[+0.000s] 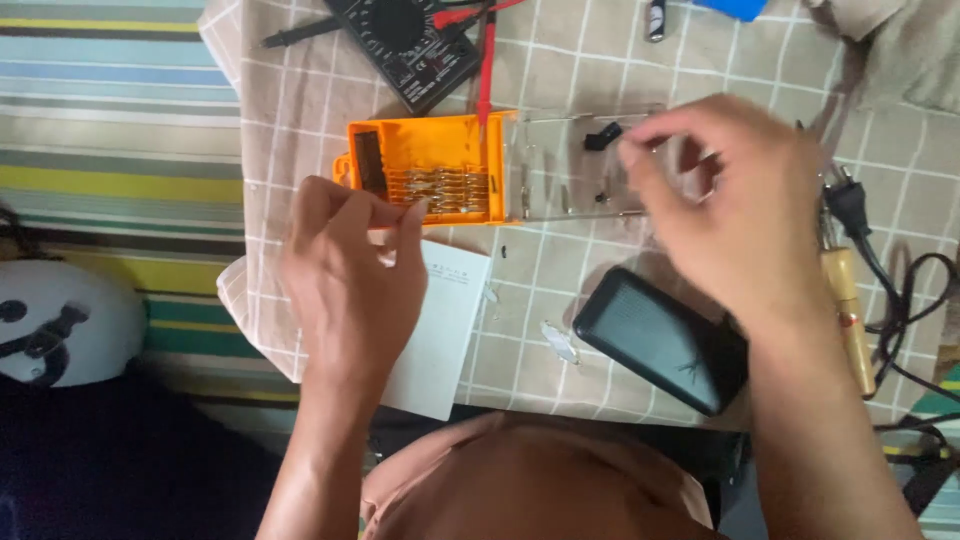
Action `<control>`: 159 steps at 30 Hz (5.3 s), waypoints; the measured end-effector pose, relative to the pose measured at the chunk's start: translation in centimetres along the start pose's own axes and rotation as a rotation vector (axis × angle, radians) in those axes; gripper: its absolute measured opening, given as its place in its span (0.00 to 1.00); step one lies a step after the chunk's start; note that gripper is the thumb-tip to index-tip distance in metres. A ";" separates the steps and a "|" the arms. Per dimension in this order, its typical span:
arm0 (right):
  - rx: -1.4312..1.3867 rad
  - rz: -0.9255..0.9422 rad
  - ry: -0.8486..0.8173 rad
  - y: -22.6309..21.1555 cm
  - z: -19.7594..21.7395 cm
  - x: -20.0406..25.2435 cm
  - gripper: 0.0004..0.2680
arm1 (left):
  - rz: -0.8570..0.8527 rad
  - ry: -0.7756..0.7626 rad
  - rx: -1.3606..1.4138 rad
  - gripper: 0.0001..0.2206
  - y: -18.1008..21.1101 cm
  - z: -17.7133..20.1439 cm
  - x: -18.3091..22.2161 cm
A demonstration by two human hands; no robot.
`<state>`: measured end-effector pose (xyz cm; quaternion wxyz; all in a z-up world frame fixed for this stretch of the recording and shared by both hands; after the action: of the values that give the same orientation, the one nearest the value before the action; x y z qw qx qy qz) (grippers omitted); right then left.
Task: Organizing small screwdriver bits and electronic components into a plastic organizer case on a workspace.
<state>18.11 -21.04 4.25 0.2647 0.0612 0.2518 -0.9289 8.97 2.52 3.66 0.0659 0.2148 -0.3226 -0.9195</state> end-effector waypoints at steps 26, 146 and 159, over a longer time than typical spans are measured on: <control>-0.109 -0.216 0.177 5.9 1.3 2.6 0.03 | -0.483 -0.437 -0.496 0.05 10.9 -12.0 -2.3; -0.244 -0.159 0.001 -0.4 -2.1 2.2 0.02 | 0.262 -0.367 -0.268 0.05 -2.1 -1.6 -3.4; -0.046 0.000 -0.097 -2.3 2.5 5.1 0.09 | 0.221 -0.384 -0.242 0.12 -2.1 -1.7 -2.8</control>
<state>12.55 -22.93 6.14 0.2779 0.0102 0.2599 -0.9247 12.29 3.99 2.15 0.1286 -0.0100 -0.2381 -0.9626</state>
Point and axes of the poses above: each hand's wrist, its own x-axis away from the middle knuckle, its own z-axis out of the back of the hand, y = z × x, the point moved 10 cm from there along -x, towards the middle knuckle, and after that the axes turned 11 degrees about x, right-handed, at the moved point
